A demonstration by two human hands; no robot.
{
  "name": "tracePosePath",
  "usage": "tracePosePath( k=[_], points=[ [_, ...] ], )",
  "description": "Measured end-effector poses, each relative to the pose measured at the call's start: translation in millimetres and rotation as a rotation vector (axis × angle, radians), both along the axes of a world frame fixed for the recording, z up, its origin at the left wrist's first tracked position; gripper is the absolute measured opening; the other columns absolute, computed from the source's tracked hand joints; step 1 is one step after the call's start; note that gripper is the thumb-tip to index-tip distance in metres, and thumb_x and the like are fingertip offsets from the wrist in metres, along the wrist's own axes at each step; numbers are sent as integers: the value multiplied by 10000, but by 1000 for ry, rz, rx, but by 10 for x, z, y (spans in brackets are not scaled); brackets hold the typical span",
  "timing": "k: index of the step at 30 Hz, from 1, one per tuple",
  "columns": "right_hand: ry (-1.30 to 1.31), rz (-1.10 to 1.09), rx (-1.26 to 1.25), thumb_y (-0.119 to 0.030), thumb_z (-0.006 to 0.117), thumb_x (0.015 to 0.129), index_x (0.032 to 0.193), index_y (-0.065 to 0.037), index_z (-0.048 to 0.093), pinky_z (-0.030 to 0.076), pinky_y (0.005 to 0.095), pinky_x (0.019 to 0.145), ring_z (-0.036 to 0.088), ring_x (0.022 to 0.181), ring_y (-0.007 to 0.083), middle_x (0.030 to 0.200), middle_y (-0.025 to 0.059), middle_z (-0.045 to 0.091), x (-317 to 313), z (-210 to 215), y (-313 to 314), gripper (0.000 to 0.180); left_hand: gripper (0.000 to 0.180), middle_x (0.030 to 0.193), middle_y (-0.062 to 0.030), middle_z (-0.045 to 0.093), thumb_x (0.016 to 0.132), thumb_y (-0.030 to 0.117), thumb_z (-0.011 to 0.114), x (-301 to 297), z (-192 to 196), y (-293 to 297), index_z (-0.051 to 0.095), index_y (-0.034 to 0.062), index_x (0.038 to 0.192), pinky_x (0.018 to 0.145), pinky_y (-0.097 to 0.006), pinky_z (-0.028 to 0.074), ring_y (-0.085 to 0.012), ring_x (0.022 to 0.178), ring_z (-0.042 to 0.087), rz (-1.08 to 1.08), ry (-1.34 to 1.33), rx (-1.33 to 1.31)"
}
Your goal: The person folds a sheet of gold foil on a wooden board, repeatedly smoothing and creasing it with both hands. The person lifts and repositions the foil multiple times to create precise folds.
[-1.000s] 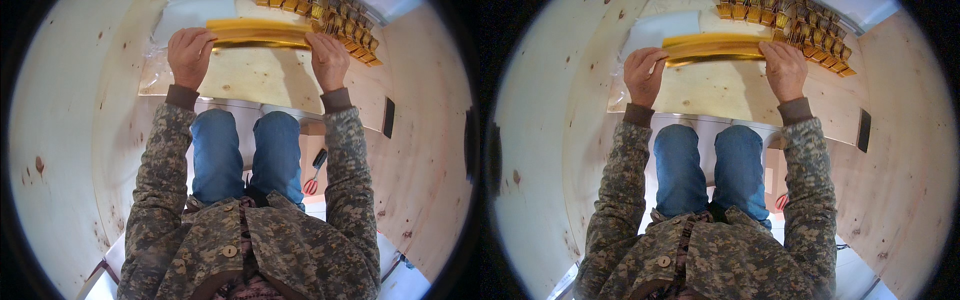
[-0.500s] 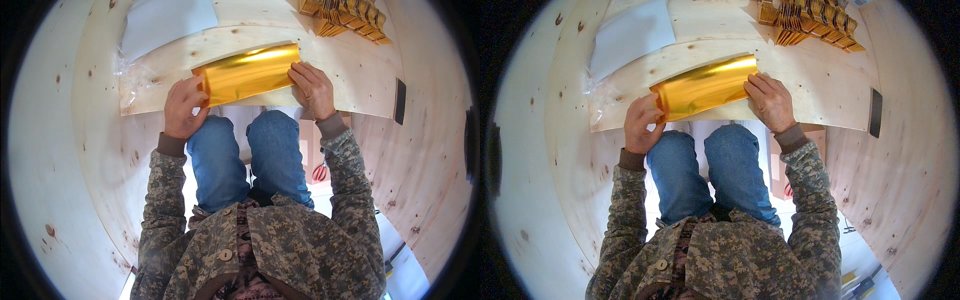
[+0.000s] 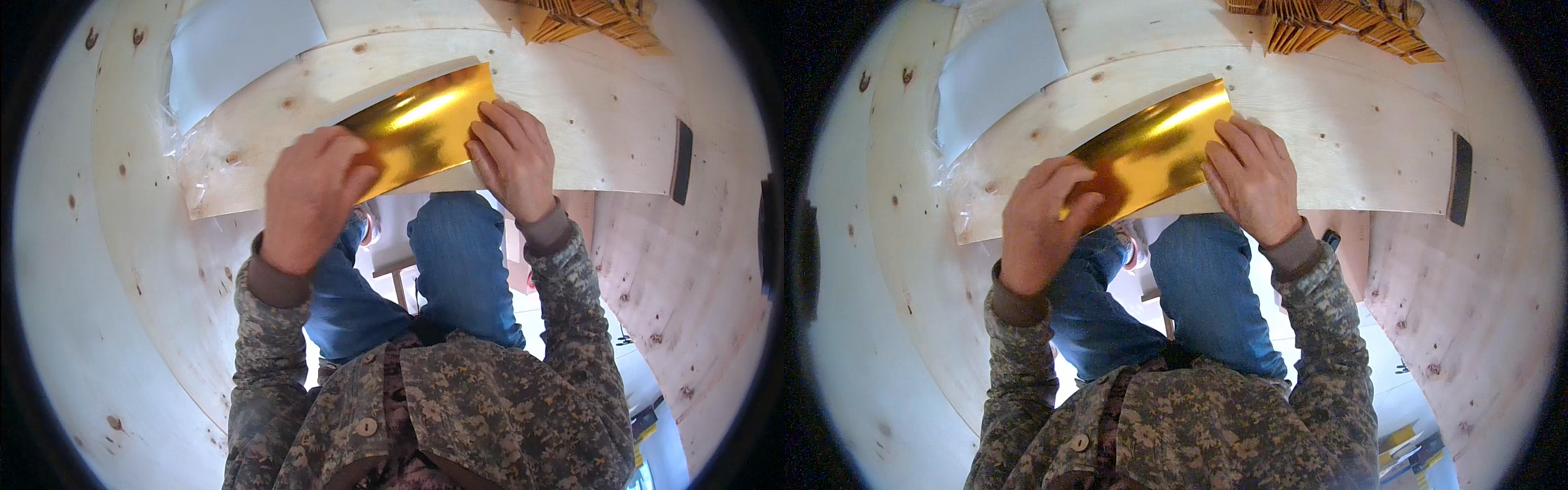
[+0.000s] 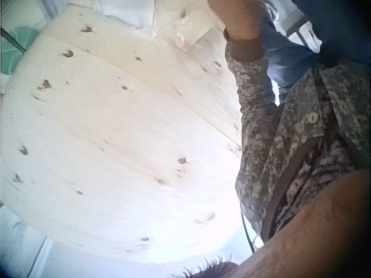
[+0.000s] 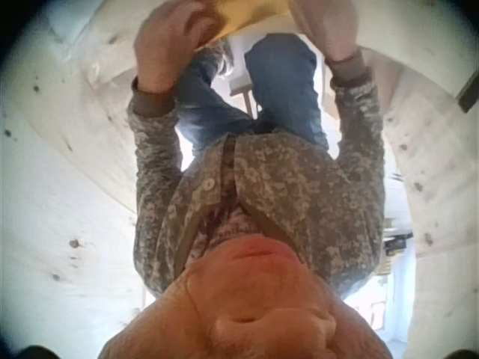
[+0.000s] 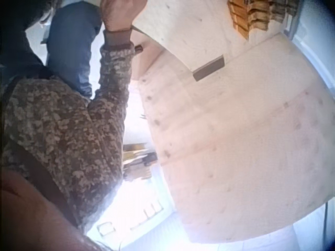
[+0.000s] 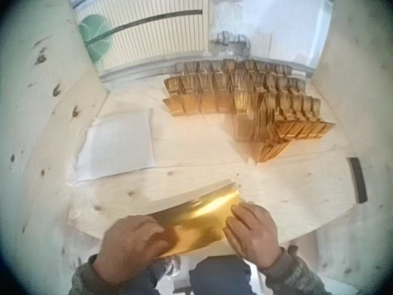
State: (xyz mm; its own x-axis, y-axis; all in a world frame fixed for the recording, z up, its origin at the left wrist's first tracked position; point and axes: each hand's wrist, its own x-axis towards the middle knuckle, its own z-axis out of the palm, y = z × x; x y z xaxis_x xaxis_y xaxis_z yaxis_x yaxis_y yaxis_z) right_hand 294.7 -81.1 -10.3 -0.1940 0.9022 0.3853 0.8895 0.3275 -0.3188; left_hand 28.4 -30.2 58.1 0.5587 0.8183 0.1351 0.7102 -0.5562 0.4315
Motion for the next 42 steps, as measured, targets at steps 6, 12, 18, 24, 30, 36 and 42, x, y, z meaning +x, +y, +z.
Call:
tracePosePath(
  k=[6, 12, 18, 24, 30, 36, 42],
  points=[
    [34, -27, -6, -121, 767, 755, 1039, -18, 687, 484, 449, 991, 602, 1139, 303, 1170, 128, 652, -18, -40, 37, 313, 390, 1253, -174, 613, 764, 21, 659, 882, -193, 25, 645, -19, 1151, 898, -395, 512, -349, 1046, 606, -199, -99, 23],
    [32, -20, -42, -115, 752, 760, 1048, -2, 688, 477, 469, 1013, 599, 1162, 313, 1188, 139, 651, -4, -85, 37, 316, 435, 1325, -165, 591, 780, -14, 604, 1070, -473, 169, 629, -29, 1214, 932, -393, 487, -336, 1068, 585, -118, -72, -14],
    [48, -4, -78, -122, 739, 757, 1053, 7, 692, 490, 477, 999, 602, 1166, 325, 1193, 156, 647, 9, -71, 54, 326, 501, 1386, -123, 556, 771, 39, 669, 1070, -485, 186, 608, 13, 1268, 985, -380, 438, -308, 1121, 540, -113, 42, -105],
    [41, 11, -79, -128, 740, 756, 1046, 4, 695, 499, 483, 984, 602, 1165, 320, 1193, 161, 645, 28, -86, 58, 321, 553, 1412, -109, 533, 757, 98, 730, 1062, -514, 182, 594, 32, 1289, 1001, -382, 419, -295, 1150, 519, -117, 56, -79],
    [25, -9, -102, -125, 764, 742, 1060, -20, 701, 472, 489, 1000, 602, 1154, 317, 1204, 138, 648, 25, -70, 31, 340, 590, 1423, -138, 511, 718, 131, 767, 936, -553, 118, 591, 37, 1273, 1003, -400, 439, -315, 1195, 530, -111, -7, -80],
    [9, -10, -57, -136, 765, 814, 1086, -55, 699, 451, 458, 1019, 597, 1154, 317, 1226, 108, 657, -13, -72, 25, 292, 511, 1416, -163, 493, 769, 168, 754, 335, -507, -9, 595, 37, 1236, 985, -427, 471, -348, 1206, 538, 21, 26, -38],
    [-21, -2, -57, -114, 737, 844, 1111, -62, 691, 449, 442, 1024, 583, 1170, 324, 1228, 111, 652, -10, -104, -5, 276, 578, 1425, -154, 481, 818, 354, 745, -437, -395, -245, 568, 73, 1290, 1089, -459, 389, -329, 1265, 503, -22, 124, -100]
  ],
)
